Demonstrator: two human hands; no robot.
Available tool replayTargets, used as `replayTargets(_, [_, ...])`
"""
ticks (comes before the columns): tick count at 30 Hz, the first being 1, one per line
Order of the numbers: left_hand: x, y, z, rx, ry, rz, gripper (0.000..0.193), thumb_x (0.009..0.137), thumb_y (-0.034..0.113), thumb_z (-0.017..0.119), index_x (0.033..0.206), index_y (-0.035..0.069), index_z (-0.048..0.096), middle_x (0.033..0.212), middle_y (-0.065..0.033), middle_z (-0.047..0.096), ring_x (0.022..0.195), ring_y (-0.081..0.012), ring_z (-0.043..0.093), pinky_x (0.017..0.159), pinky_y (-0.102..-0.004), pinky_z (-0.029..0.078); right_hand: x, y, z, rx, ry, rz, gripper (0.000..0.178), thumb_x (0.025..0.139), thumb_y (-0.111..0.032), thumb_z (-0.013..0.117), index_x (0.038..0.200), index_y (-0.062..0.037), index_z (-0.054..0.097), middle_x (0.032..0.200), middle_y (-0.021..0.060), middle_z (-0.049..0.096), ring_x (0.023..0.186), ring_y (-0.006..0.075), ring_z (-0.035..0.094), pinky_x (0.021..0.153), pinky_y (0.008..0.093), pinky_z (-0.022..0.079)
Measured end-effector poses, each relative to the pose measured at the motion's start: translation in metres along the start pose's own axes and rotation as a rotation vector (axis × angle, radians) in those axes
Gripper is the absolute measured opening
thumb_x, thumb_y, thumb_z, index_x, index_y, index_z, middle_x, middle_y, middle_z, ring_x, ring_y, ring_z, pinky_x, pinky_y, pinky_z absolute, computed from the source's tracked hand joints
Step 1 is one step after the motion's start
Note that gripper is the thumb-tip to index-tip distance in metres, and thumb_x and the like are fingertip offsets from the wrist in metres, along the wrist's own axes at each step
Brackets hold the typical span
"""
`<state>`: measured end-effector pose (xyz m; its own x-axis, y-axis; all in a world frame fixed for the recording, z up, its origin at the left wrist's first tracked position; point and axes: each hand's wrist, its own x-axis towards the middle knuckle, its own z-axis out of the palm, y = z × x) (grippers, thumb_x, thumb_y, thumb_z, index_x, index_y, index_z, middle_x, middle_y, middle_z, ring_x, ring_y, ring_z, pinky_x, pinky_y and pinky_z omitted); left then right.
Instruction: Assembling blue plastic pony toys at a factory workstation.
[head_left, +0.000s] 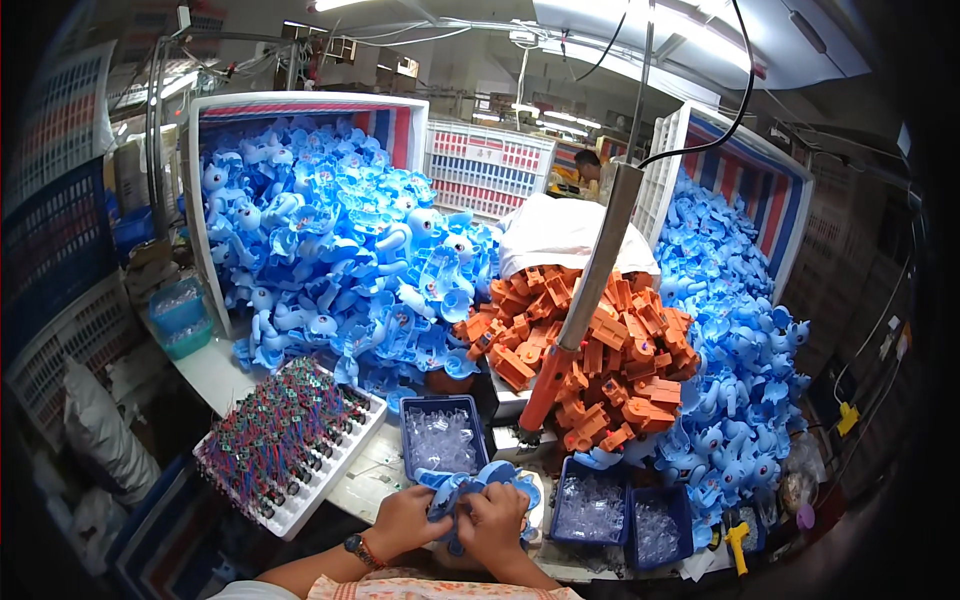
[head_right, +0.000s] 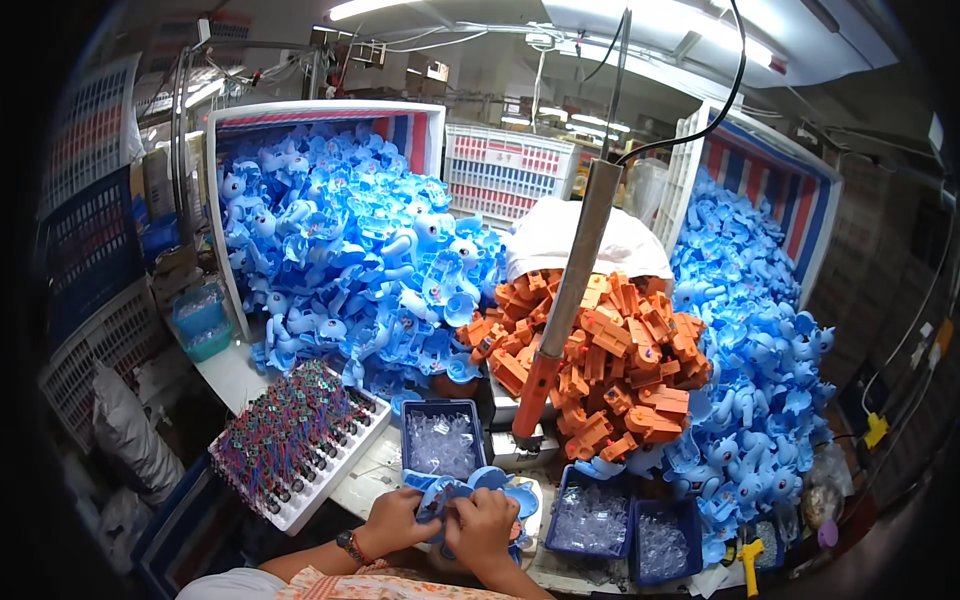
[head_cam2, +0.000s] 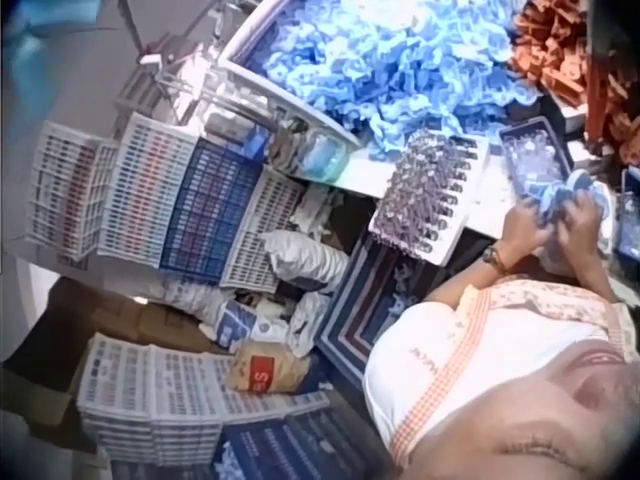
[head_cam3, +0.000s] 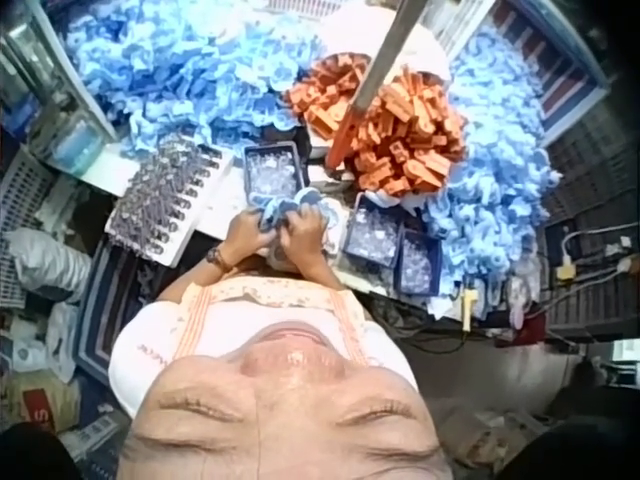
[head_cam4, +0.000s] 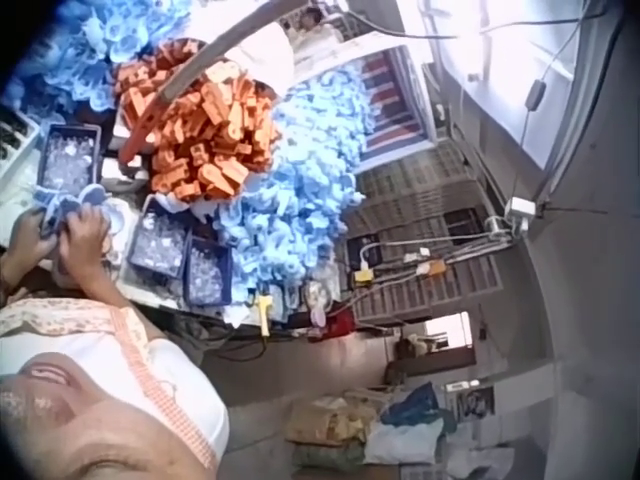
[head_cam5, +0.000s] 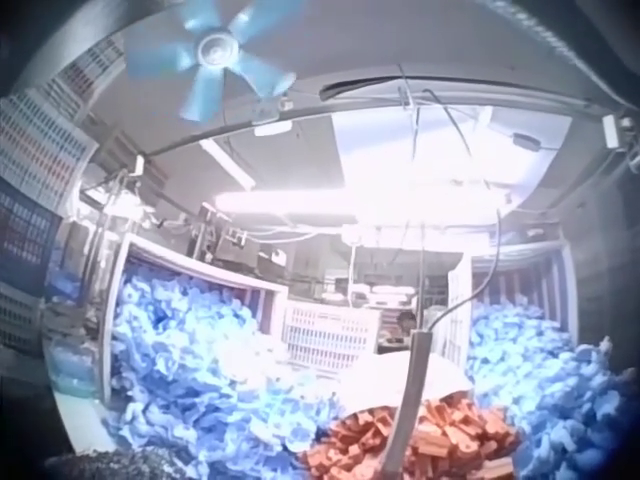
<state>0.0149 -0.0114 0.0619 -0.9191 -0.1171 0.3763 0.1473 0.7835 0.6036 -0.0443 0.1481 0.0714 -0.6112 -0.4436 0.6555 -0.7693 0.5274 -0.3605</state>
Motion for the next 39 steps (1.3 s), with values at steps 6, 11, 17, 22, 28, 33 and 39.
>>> replayTargets(6, [0.008,0.001,-0.004,-0.039,0.001,0.007,0.032,0.069,0.035,0.072,0.082,0.006,0.070,0.079,-0.0134,0.066,0.072,-0.0323,0.066,0.064,-0.0398,0.054,0.003,0.003,0.002,0.023,0.005,0.001,0.013,0.067,-0.016,0.071,0.079,-0.0137,0.067,0.080,0.0040,0.050,0.081,0.0247,0.050,0.077,0.0418,0.031])
replayTargets(11, [0.017,-0.002,-0.004,-0.042,0.070,0.019,0.030,0.068,0.031,0.074,0.081,0.004,0.069,0.077,-0.0148,0.065,0.070,-0.0328,0.065,0.063,-0.0393,0.053,0.014,0.000,-0.001,0.023,0.004,-0.012,0.013,0.068,-0.015,0.070,0.080,-0.0129,0.065,0.080,0.0044,0.049,0.082,0.0255,0.049,0.078,0.0423,0.031])
replayTargets(17, [0.005,0.005,-0.004,-0.087,0.051,0.004,0.036,0.069,0.037,0.071,0.084,0.004,0.070,0.083,-0.0130,0.068,0.074,-0.0323,0.066,0.065,-0.0400,0.054,0.006,-0.004,-0.002,-0.003,0.013,-0.005,0.013,0.068,-0.016,0.071,0.078,-0.0124,0.065,0.081,0.0049,0.049,0.084,0.0252,0.049,0.080,0.0426,0.031])
replayTargets(22, [-0.006,0.005,-0.006,-0.054,0.029,-0.014,0.036,0.069,0.038,0.071,0.080,0.003,0.069,0.082,-0.0159,0.067,0.074,-0.0341,0.066,0.067,-0.0397,0.054,-0.003,-0.013,-0.009,0.005,-0.003,0.002,0.012,0.067,-0.015,0.071,0.077,-0.0131,0.065,0.082,0.0049,0.049,0.085,0.0251,0.050,0.081,0.0425,0.031])
replayTargets(28, [0.006,-0.014,0.003,-0.306,-0.008,-0.181,0.041,0.071,0.037,0.071,0.094,0.004,0.069,0.086,-0.0197,0.068,0.080,-0.0339,0.067,0.071,-0.0411,0.053,0.015,-0.006,-0.003,0.067,0.012,-0.048,0.012,0.068,-0.011,0.067,0.079,-0.0126,0.063,0.082,0.0093,0.050,0.081,0.0304,0.051,0.074,0.0440,0.036])
replayTargets(33, [0.015,-0.015,-0.003,-0.450,0.001,-0.256,0.034,0.071,0.026,0.071,0.091,-0.001,0.068,0.076,-0.0174,0.069,0.069,-0.0226,0.068,0.065,-0.0351,0.053,0.026,-0.011,-0.011,0.041,0.043,-0.031,0.016,0.066,-0.007,0.073,0.079,-0.0072,0.064,0.080,0.0095,0.048,0.077,0.0286,0.048,0.068,0.0409,0.035])
replayTargets(39, [0.007,-0.011,-0.002,-0.525,0.021,-0.290,0.031,0.070,0.024,0.071,0.087,-0.003,0.069,0.075,-0.0177,0.069,0.070,-0.0194,0.069,0.065,-0.0344,0.053,0.021,-0.020,-0.008,0.036,-0.077,0.011,0.014,0.067,-0.008,0.073,0.078,-0.0081,0.065,0.082,0.0083,0.048,0.080,0.0273,0.048,0.073,0.0393,0.033])
